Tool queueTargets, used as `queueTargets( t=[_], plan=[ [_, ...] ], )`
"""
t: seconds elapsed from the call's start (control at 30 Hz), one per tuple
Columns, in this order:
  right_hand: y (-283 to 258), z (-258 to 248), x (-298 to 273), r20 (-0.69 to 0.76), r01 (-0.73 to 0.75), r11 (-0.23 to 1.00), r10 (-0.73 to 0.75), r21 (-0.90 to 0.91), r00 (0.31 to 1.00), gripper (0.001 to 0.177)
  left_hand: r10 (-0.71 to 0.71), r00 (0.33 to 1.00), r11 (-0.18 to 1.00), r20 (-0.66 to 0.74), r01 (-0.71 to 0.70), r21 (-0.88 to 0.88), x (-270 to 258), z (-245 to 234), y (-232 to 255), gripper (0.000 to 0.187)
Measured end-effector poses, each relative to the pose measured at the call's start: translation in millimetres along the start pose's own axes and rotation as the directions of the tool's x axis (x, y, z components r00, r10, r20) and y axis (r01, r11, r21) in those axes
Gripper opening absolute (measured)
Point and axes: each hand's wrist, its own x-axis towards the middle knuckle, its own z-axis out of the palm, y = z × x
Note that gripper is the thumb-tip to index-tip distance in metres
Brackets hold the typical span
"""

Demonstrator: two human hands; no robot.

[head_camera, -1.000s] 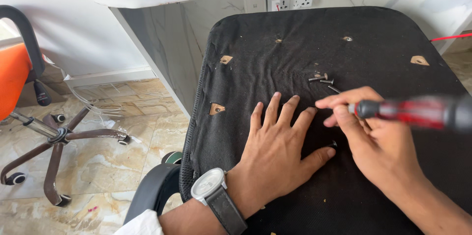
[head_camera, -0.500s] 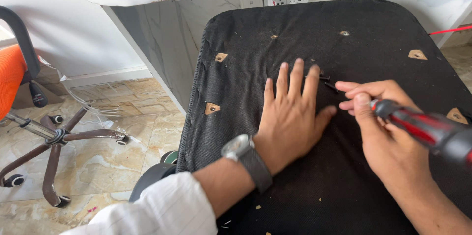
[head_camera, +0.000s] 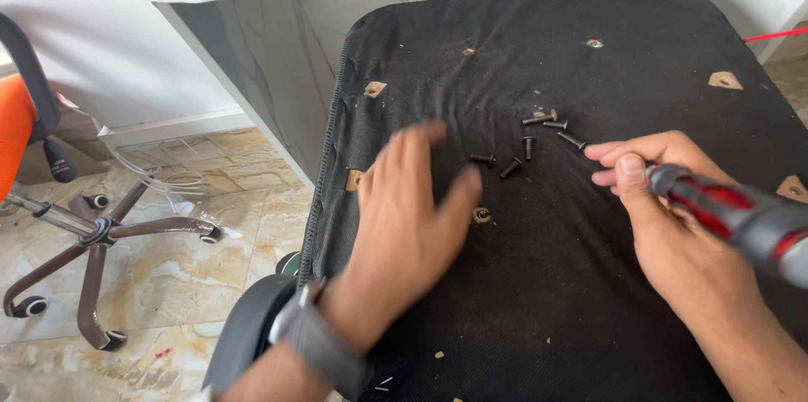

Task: The person uses a screwdriver to remove multiple screws from the underside of a black upholstered chair seat. Screws are placed on the seat surface as they are removed. The person works methodically across several screw locations.

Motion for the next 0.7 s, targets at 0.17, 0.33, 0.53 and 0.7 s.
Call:
queueTargets(
  t=[0.17,0.33,0.53,0.7],
  plan=[
    [0,0,1,0.059,-0.034,0.999,0.033,0.016,0.998,0.019,0.115,0.978,0.946,0.172,-0.161,0.282,-31,-26,-4,0.075],
    [-3,-3,0,0.086,-0.056,0.989,0.044,0.137,0.995,0.023,0.125,0.977,0.937,0.173,-0.173,0.302,-42,-42,-6,0.072],
    [-2,-3,-1,0.104,-0.019,0.995,0.009,0.1,0.995,0.023,0.176,0.977,0.963,0.117,-0.196,0.187,-41,-44,3,0.062],
    [-4,-1,0,0.14,-0.02,0.999,0.015,0.033,0.99,0.023,0.279,0.951,0.954,0.135,-0.291,0.074,-5,-2,29,0.054]
  ],
)
